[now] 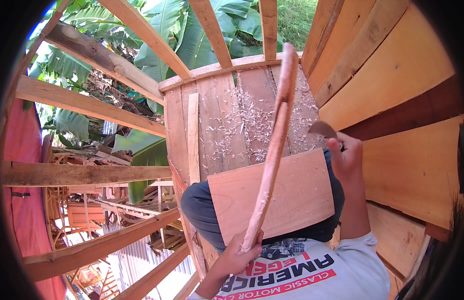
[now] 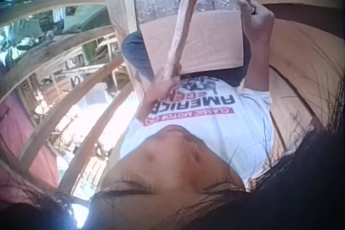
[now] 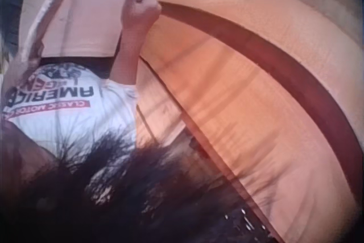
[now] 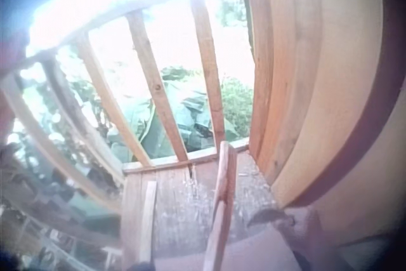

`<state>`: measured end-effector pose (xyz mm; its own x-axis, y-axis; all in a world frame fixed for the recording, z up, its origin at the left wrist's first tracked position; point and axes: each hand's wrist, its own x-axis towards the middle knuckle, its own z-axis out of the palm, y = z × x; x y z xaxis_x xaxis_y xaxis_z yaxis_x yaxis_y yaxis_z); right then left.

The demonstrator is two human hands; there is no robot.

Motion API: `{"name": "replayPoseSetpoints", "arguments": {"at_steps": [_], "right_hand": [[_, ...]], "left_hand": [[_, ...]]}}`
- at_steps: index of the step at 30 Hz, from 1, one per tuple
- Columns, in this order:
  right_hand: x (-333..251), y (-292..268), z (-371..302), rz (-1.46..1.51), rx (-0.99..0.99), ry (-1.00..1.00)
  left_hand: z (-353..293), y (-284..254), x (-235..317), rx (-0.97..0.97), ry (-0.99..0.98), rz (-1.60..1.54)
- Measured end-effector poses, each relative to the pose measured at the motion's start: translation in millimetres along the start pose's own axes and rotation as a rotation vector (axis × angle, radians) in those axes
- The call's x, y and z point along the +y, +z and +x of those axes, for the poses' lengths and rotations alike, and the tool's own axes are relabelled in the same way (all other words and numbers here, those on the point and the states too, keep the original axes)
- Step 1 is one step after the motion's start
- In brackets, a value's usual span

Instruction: The person sits cross-legged on a wooden platform and uses a curved knife to shave and shape a long piece of wood. They hold the wood in their left hand and repeatedly scrape the surface with the knife in their right hand, producing wood shavings.

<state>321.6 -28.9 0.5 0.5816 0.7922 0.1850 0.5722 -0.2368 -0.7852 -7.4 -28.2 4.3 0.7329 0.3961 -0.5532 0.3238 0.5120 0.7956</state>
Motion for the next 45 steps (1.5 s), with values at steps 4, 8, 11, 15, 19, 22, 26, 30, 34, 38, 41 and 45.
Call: {"name": "replayPoseSetpoints", "arguments": {"at_steps": [4, 8, 11, 15, 19, 22, 26, 30, 34, 38, 41, 45], "right_hand": [[-8.2, 18.5, -36.2, 0.002, -0.16, -0.097], [-27.6, 24.3, -45.6, -0.001, -0.193, -0.183], [-39.7, 22.4, -43.8, -0.069, -0.236, -0.231], [-42.8, 22.5, -39.1, -0.1, -0.137, -0.301], [-18.5, 17.3, -25.0, -0.109, 0.018, -0.18], [-8.0, 3.1, -4.6, -0.055, 0.121, -0.015], [-1.7, 0.6, -8.5, 0.169, 0.045, 0.027], [7.7, 19.4, -34.3, 0.442, -0.09, 0.073], [-0.1, 25.0, -41.2, 0.79, -0.274, 0.283], [-23.8, 23.9, -34.3, 1.129, -0.246, 0.314], [-33.9, 29.4, -31.5, 1.048, -0.117, 0.335], [-44.0, 31.9, -28.6, 1.128, -0.071, 0.378]], "left_hand": [[8.9, -4.0, 11.1, -0.015, -0.022, -0.556], [12.6, -4.6, 15.7, -0.112, -0.046, -0.63], [11.2, -1.2, 15.4, -0.175, -0.054, -0.555], [6.8, 7.7, 15.3, -0.088, -0.001, -0.226], [0.3, 18.4, 11.8, 0.003, -0.067, 0.11], [5.5, 23.3, -0.4, -0.028, 0.027, 0.249], [10.2, 22.6, 4.7, 0.112, 0.092, 0.369], [16.2, 12.5, 23.6, 0.339, 0.136, 0.567], [22.3, 1.7, 25.2, 0.522, 0.279, 0.756], [26.3, 2.2, 26.0, 0.587, 0.394, 0.903], [27.5, 6.9, 22.3, 0.581, 0.438, 0.994], [27.5, 8.8, 15.0, 0.633, 0.463, 0.99]]}}
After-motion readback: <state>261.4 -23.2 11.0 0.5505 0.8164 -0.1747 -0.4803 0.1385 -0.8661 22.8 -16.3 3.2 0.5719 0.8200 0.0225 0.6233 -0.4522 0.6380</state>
